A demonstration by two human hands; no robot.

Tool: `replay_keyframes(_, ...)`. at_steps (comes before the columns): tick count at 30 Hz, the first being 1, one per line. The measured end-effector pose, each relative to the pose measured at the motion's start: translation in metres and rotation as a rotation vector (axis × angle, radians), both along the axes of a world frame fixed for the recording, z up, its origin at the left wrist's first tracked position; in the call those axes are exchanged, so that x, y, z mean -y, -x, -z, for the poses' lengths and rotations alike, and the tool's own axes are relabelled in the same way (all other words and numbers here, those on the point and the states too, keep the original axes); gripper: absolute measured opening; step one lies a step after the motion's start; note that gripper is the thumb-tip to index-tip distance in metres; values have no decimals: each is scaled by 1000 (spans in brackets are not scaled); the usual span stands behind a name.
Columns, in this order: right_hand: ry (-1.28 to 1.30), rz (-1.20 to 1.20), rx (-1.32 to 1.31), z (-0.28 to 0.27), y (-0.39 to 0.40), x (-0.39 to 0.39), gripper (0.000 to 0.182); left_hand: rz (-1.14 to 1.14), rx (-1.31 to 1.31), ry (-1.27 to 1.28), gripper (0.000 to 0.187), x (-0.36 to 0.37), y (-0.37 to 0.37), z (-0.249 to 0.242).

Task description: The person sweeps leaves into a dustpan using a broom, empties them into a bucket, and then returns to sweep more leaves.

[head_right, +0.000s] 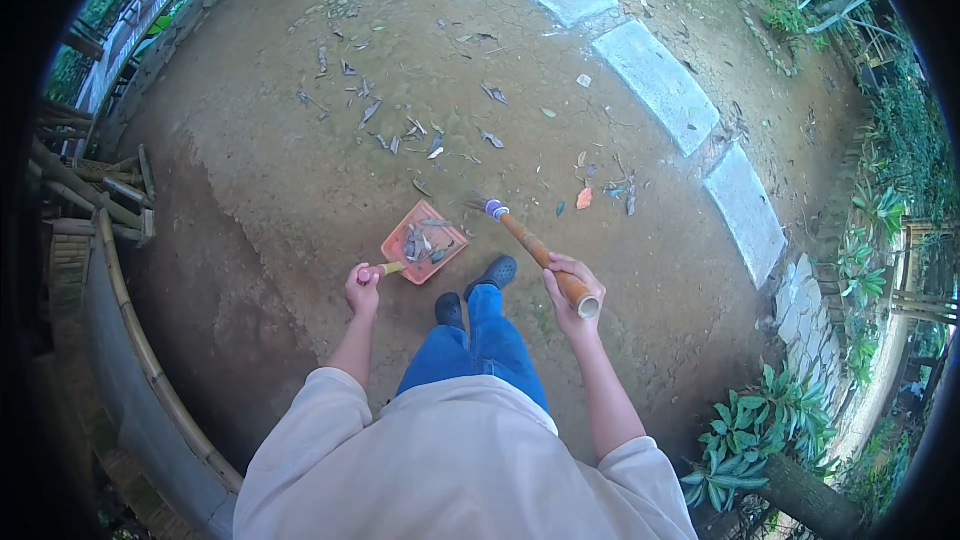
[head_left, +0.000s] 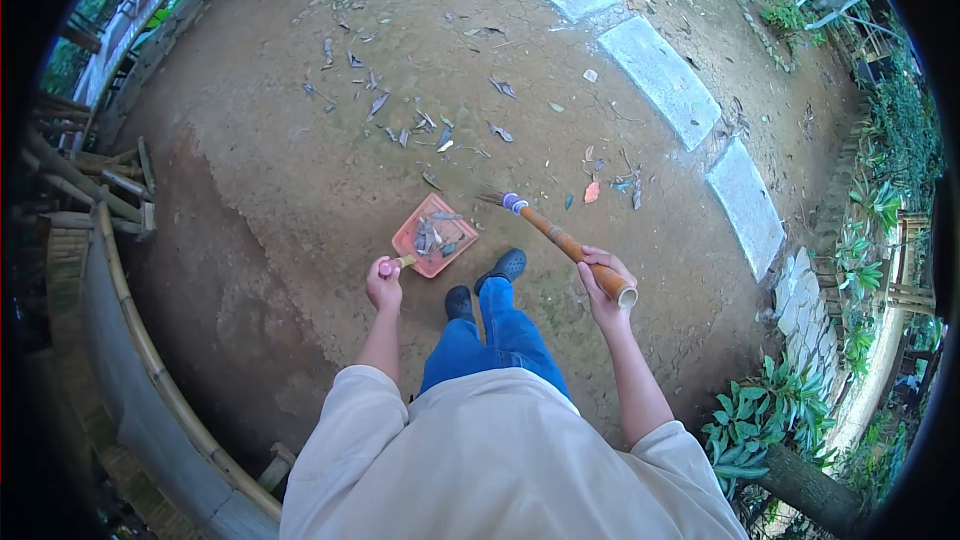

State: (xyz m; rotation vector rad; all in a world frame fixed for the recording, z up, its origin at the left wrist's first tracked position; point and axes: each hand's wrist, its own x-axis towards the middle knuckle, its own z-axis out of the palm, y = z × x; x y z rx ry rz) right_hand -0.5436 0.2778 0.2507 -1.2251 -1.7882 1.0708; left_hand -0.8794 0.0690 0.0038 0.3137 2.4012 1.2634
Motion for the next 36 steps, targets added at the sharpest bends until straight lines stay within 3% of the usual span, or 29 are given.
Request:
replay_keyframes(8,-117,-150,132,40,17,37,14,-5,54,24,35,16,-1,1)
replay_keyframes(21,182,25,-80,-14,-3,72,13,-20,76,20,36,31,-8,21)
replay_keyframes(30,-72,26,110,-4,1,57,16,-15,39,18,37,36,-9,20)
replay_keyframes(36,-96,35,91,14,16,34,16,-91,100,-53,37,26,3,17)
